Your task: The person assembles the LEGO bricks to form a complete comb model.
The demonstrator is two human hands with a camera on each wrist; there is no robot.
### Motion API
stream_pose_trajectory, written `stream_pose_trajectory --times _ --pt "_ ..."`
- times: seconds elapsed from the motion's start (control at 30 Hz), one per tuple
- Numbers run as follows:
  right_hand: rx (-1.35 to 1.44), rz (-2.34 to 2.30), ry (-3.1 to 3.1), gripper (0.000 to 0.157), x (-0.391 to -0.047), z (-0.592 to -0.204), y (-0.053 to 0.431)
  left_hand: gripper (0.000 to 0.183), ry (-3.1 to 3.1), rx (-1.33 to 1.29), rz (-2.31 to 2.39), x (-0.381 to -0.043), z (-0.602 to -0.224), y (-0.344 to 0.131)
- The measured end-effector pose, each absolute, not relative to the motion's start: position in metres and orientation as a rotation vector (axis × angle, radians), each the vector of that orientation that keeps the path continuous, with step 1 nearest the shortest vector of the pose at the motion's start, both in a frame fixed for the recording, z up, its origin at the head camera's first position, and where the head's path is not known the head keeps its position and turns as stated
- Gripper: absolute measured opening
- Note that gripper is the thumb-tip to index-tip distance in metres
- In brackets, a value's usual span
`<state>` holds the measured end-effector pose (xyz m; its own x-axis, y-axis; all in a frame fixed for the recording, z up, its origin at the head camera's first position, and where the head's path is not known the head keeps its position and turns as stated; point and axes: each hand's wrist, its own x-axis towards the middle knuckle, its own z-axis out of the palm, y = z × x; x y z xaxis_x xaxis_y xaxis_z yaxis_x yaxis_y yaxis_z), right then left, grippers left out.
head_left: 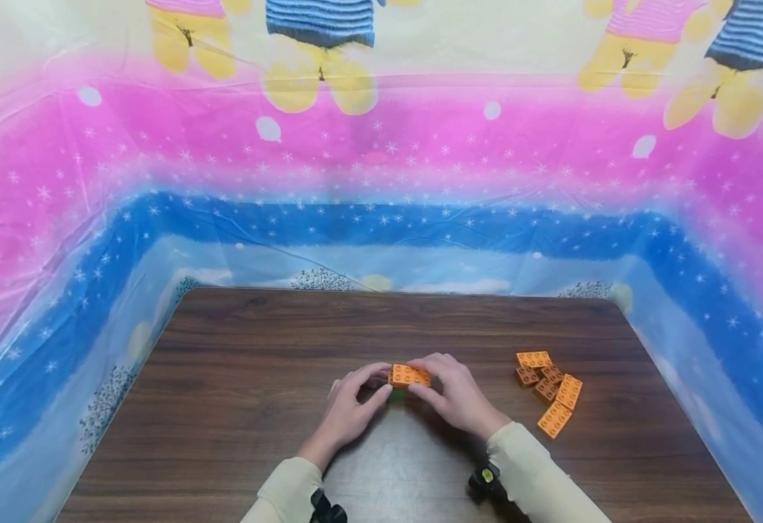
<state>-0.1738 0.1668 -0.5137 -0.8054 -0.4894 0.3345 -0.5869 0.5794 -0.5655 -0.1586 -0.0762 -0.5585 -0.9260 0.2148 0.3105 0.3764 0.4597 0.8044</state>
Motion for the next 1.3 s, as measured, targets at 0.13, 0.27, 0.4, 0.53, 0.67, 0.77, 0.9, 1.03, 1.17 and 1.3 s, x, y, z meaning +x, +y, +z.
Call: stream_pose_trajectory --times 0.13,0.27,0.4,0.53,0.67,0.77,0.9,1.03,1.17,1.3 --pt "0.921 1.029 -2.678 0.035 -0.1741 -0.5114 0.1663 0.033 -2.513 -0.532 -1.45 -0.1583 -0.5589 -0.0756" --pt "0.952 0.988 -2.65 0.035 -0.1759 -0.5101 0.1662 0.034 -2.519 -0.527 -1.429 -0.1585 -0.5596 -0.0753" --pt "0.98 0.939 -2.621 0.036 -0.1772 -0.51 0.1655 0.035 -2.531 -0.519 -1.421 -0.1586 -0.5602 -0.0754" --pt "0.994 0.938 -2.625 0.036 -0.1773 -0.5103 0.1652 0.034 -2.529 -0.523 -1.418 -0.1582 -0.56 -0.0759" --pt "1.007 0.937 -2.629 0.036 -0.1772 -0.5103 0.1647 0.035 -2.547 -0.52 -1.426 -0.1577 -0.5591 -0.0766" --pt "1.01 0.931 -2.64 0.037 -0.1774 -0.5092 0.1638 0.035 -2.569 -0.518 -1.444 -0.1579 -0.5583 -0.0774" --pt "1.008 0.916 -2.662 0.036 -0.1774 -0.5063 0.1628 0.035 -2.577 -0.516 -1.457 -0.1579 -0.5578 -0.0777" --pt "1.014 0.906 -2.675 0.035 -0.1779 -0.5044 0.1632 0.035 -2.557 -0.515 -1.449 -0.1569 -0.5573 -0.0768" --pt "1.022 0.903 -2.678 0.035 -0.179 -0.5044 0.1636 0.034 -2.555 -0.511 -1.446 -0.1568 -0.5576 -0.0764" --pt "1.031 0.888 -2.683 0.035 -0.1799 -0.504 0.1636 0.034 -2.557 -0.512 -1.449 -0.1568 -0.5577 -0.0765"
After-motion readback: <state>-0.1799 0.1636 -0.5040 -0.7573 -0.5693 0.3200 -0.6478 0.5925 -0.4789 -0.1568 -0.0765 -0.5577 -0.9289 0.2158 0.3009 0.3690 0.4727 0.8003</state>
